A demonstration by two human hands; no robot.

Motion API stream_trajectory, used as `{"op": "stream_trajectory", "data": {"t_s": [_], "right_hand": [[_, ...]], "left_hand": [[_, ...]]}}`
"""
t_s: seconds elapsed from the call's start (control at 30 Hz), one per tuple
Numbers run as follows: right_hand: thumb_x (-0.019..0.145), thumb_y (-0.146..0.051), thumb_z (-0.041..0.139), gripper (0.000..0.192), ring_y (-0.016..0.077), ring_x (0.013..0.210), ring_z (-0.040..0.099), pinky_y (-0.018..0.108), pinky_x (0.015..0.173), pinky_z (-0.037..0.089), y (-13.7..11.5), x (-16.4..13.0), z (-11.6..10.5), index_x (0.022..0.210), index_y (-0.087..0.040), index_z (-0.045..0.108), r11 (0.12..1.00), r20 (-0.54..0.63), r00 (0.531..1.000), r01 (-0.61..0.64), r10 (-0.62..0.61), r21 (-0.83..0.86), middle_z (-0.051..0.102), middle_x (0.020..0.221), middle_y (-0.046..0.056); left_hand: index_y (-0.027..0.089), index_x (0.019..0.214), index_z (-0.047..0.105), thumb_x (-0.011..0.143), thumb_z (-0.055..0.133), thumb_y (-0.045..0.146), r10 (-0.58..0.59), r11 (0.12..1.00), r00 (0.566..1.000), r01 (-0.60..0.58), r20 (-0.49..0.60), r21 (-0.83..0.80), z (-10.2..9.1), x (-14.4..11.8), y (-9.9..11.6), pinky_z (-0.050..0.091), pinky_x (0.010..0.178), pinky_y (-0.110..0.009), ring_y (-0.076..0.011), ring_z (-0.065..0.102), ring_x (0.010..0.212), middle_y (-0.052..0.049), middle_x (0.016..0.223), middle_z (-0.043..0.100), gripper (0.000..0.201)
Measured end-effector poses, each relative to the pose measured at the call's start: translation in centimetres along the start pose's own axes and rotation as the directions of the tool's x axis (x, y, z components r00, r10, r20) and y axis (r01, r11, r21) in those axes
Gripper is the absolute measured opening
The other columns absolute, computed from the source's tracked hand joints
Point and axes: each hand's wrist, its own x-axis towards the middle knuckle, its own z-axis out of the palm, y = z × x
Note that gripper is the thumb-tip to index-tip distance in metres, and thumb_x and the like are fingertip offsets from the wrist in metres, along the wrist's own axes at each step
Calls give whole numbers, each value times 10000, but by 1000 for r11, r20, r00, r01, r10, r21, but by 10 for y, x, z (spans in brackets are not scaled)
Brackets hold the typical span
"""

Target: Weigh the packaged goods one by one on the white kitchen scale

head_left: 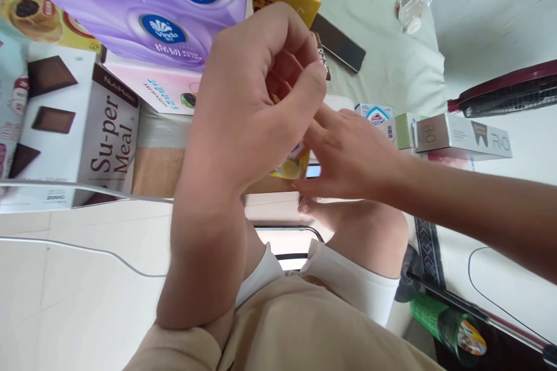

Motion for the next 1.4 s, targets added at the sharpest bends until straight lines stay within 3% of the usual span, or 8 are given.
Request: {"op": "stream_trajectory", "data": {"t_s": [0.17, 0.33, 0.43, 0.77, 0.9, 1.0, 1.3, 1.4], "right_hand": [[755, -553, 677, 630, 379, 1087, 656, 512, 873, 551, 30, -36, -13, 1277, -223, 554, 983, -125, 975, -179, 183, 42, 588, 1378, 165], [823, -546, 652, 547, 402, 1074, 679, 551, 951, 551, 48, -32, -19, 1231, -185, 609, 938, -35, 954, -300, 299, -172, 613, 1332, 206], [883, -547, 598, 509, 398, 1114, 685, 548, 993, 539, 48, -20, -15, 1219, -166, 638, 932, 76, 958, -247, 276, -266, 633, 1304, 206], [885, -718, 593, 555, 386, 1077, 701, 580, 994, 522, 51, -12, -20, 960, -175, 684, 938, 162, 944, -245, 289, -243, 691, 1094, 166], [908, -811, 482, 631, 414, 1095, 685, 595, 925, 554, 57, -28, -38, 948, -199, 632, 921, -35, 962, -269, 271, -281, 669, 1083, 176], [963, -711, 449, 506, 399, 1136, 676, 581, 895, 569, 64, -36, -39, 978, -233, 613, 929, -128, 960, -274, 249, -248, 661, 1166, 153], [941, -436, 604, 154, 323, 1242, 664, 552, 1078, 551, 68, -31, -39, 945, -282, 621, 975, -146, 966, -220, 215, -21, 691, 1068, 60], [902, -361, 696, 142, 305, 1332, 629, 570, 1213, 499, 77, -22, -38, 986, -282, 612, 992, -42, 996, -80, 76, -93, 702, 1157, 19]], "left_hand": [[210, 780, 577, 868, 641, 142, -200, 978, 975, 192, 101, 86, 10, 2, 4, 387, 576, -283, -115, 568, 644, 24, 695, 593, 128], [199, 819, 617, 933, 595, 283, -609, 747, 746, 425, 268, 511, 30, 3, 3, 416, 733, -335, -186, 618, 810, -27, 848, 696, 144], [201, 849, 627, 927, 607, 347, -658, 686, 695, 396, 289, 610, 40, 3, -6, 422, 755, -348, -224, 640, 857, -42, 926, 728, 167], [201, 843, 614, 919, 627, 258, -609, 737, 767, 453, 203, 501, 46, 6, -16, 364, 723, -321, -173, 591, 802, -20, 865, 686, 96], [209, 589, 310, 977, 607, 284, -567, 760, 822, 503, 44, 411, 42, 7, -6, 226, 627, -336, -113, 287, 601, 33, 601, 319, 494], [214, 544, 160, 1039, 547, 349, -563, 778, 826, 515, 36, 360, 40, 7, -1, 124, 605, -373, -112, 122, 574, 31, 570, 132, 643], [223, 533, 176, 1057, 520, 292, -444, 885, 890, 416, 105, 210, 45, 7, -8, 114, 574, -382, -93, 108, 551, 40, 554, 135, 631], [221, 562, 178, 1069, 485, 315, -426, 899, 896, 403, 124, 173, 47, 6, -7, 124, 574, -362, -84, 119, 564, 41, 581, 148, 600]]}}
